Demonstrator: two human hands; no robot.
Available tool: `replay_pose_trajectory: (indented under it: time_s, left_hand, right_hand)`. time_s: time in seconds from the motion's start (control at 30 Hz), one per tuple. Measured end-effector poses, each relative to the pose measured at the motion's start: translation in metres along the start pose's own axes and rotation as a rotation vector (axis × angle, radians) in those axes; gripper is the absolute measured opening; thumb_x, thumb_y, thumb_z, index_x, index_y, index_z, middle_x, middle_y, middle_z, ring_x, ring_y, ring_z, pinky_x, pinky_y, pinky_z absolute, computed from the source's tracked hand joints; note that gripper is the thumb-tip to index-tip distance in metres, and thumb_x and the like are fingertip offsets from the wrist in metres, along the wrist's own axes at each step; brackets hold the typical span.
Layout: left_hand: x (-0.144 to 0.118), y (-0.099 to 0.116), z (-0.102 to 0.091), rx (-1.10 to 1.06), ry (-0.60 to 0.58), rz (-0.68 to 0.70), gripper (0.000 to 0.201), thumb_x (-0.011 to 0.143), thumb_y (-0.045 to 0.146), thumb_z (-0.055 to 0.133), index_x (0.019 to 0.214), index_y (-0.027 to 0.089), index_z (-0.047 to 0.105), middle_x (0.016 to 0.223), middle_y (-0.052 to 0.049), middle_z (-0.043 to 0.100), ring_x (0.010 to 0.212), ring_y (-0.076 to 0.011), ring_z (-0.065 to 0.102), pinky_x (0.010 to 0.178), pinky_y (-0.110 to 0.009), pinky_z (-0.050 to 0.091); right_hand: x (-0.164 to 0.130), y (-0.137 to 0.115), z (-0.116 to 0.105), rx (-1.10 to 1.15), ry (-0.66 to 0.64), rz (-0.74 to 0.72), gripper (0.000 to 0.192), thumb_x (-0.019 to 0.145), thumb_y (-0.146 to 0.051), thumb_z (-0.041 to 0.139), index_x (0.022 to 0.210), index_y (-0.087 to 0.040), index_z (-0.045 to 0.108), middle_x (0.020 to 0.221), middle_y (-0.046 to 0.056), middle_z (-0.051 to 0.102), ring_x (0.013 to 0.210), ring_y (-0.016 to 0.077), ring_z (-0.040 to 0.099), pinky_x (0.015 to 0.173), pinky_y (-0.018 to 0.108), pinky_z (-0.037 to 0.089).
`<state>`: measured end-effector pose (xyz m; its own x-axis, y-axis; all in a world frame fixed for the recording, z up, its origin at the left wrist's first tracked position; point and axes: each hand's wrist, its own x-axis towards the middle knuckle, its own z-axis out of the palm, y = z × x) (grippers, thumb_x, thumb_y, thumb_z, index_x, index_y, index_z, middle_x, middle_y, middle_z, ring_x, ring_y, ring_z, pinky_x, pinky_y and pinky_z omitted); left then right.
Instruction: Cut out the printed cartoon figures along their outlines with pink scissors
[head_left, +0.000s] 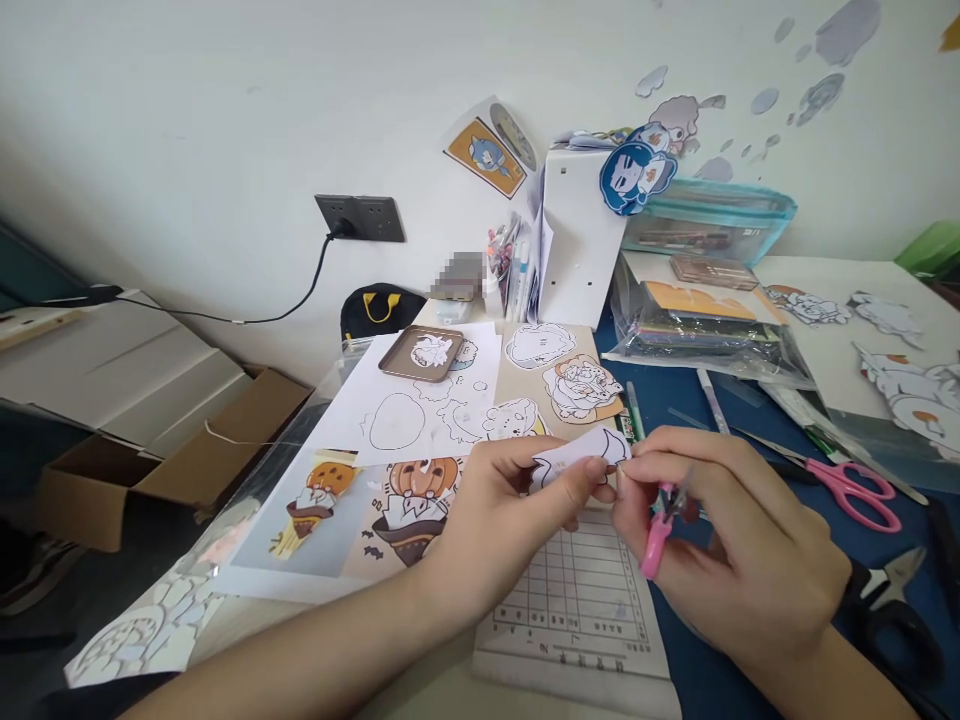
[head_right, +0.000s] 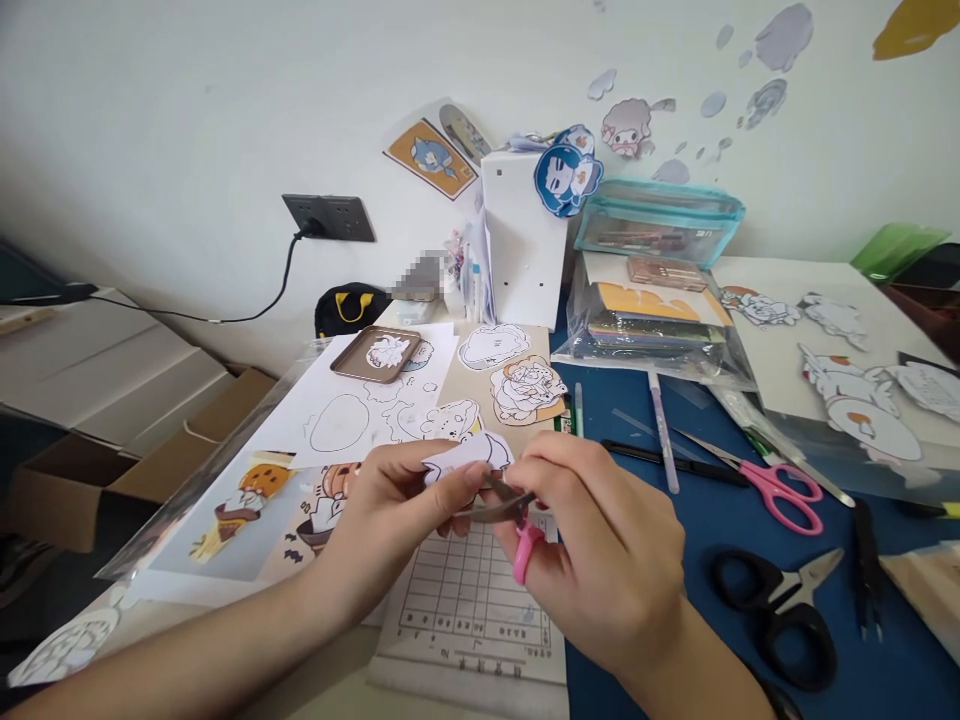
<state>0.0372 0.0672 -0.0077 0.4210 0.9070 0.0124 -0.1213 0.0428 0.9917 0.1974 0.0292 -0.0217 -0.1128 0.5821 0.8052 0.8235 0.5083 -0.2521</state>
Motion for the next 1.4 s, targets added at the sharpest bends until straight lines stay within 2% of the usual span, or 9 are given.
replay_pose_trajectory:
  time_s: [0.17,0.4,0.6,0.73,0.9,1.17,1.3,1.4]
  left_hand:
    - [0.0,0.001,0.001,-0.039,-0.011,-0.023,0.019,0.083,0.024,0.066,0.067,0.018,0.074,0.064,-0.001,0.069,0.054,-0.0086,0.05,0.052,-0.02,0.043]
    - [0.002,0.002,-0.001,-0.061,-0.02,-0.045,0.019,0.083,0.023,0.067,0.066,0.018,0.075,0.063,0.0,0.069,0.054,-0.0076,0.051,0.052,-0.017,0.043]
    - [0.002,0.0,-0.001,-0.011,-0.004,-0.036,0.02,0.083,0.025,0.067,0.067,0.017,0.076,0.064,-0.002,0.07,0.056,-0.0095,0.053,0.053,-0.019,0.043]
    - [0.0,0.0,-0.001,0.037,-0.002,0.0,0.02,0.084,0.027,0.066,0.07,0.017,0.076,0.068,-0.003,0.072,0.061,-0.0126,0.059,0.054,-0.022,0.045]
    - [0.0,-0.002,-0.002,0.082,-0.014,0.041,0.02,0.085,0.026,0.066,0.07,0.017,0.075,0.069,-0.002,0.072,0.061,-0.0104,0.058,0.056,-0.02,0.046]
    - [0.002,-0.001,-0.002,0.074,-0.019,0.041,0.019,0.086,0.024,0.065,0.069,0.017,0.073,0.065,0.001,0.07,0.058,-0.0074,0.055,0.057,-0.017,0.045]
    - [0.002,-0.003,-0.001,0.065,-0.03,0.026,0.017,0.085,0.025,0.065,0.073,0.018,0.075,0.072,0.0,0.073,0.059,-0.0078,0.056,0.055,-0.017,0.044]
    - [0.0,-0.004,0.0,0.075,0.004,0.037,0.016,0.084,0.024,0.067,0.072,0.018,0.076,0.07,0.0,0.073,0.056,-0.0075,0.055,0.053,-0.018,0.043]
  right_hand:
    - [-0.002,0.002,-0.001,-0.036,0.008,-0.067,0.034,0.073,-0.002,0.068,0.095,-0.026,0.062,0.084,0.003,0.073,0.066,0.02,0.068,0.059,0.032,0.055]
    - [0.004,-0.002,-0.002,0.086,-0.015,0.072,0.016,0.078,-0.006,0.064,0.085,-0.02,0.062,0.083,0.006,0.066,0.07,0.018,0.065,0.062,0.031,0.052]
    - [0.006,-0.002,0.0,0.12,-0.047,0.138,0.014,0.079,-0.007,0.064,0.086,-0.018,0.065,0.084,0.007,0.067,0.062,0.0157,0.063,0.053,0.029,0.05]
    - [0.005,-0.001,0.001,0.114,-0.054,0.144,0.012,0.079,-0.008,0.064,0.086,-0.018,0.066,0.083,0.007,0.068,0.069,0.0181,0.067,0.052,0.027,0.051]
    - [0.006,0.001,0.0,0.097,-0.067,0.137,0.01,0.08,-0.01,0.064,0.083,-0.02,0.065,0.08,0.005,0.068,0.06,0.0141,0.063,0.044,0.025,0.046]
    - [0.007,0.002,0.0,0.084,-0.073,0.141,0.01,0.079,-0.01,0.065,0.08,-0.02,0.062,0.076,0.004,0.068,0.06,0.0154,0.064,0.043,0.025,0.044]
    - [0.007,0.001,0.001,0.103,-0.076,0.173,0.011,0.08,-0.011,0.064,0.081,-0.022,0.062,0.077,0.004,0.067,0.062,0.0165,0.064,0.047,0.026,0.047]
    - [0.007,0.002,-0.002,0.128,-0.065,0.211,0.013,0.08,-0.01,0.063,0.079,-0.023,0.062,0.075,0.003,0.066,0.06,0.0157,0.061,0.047,0.027,0.047]
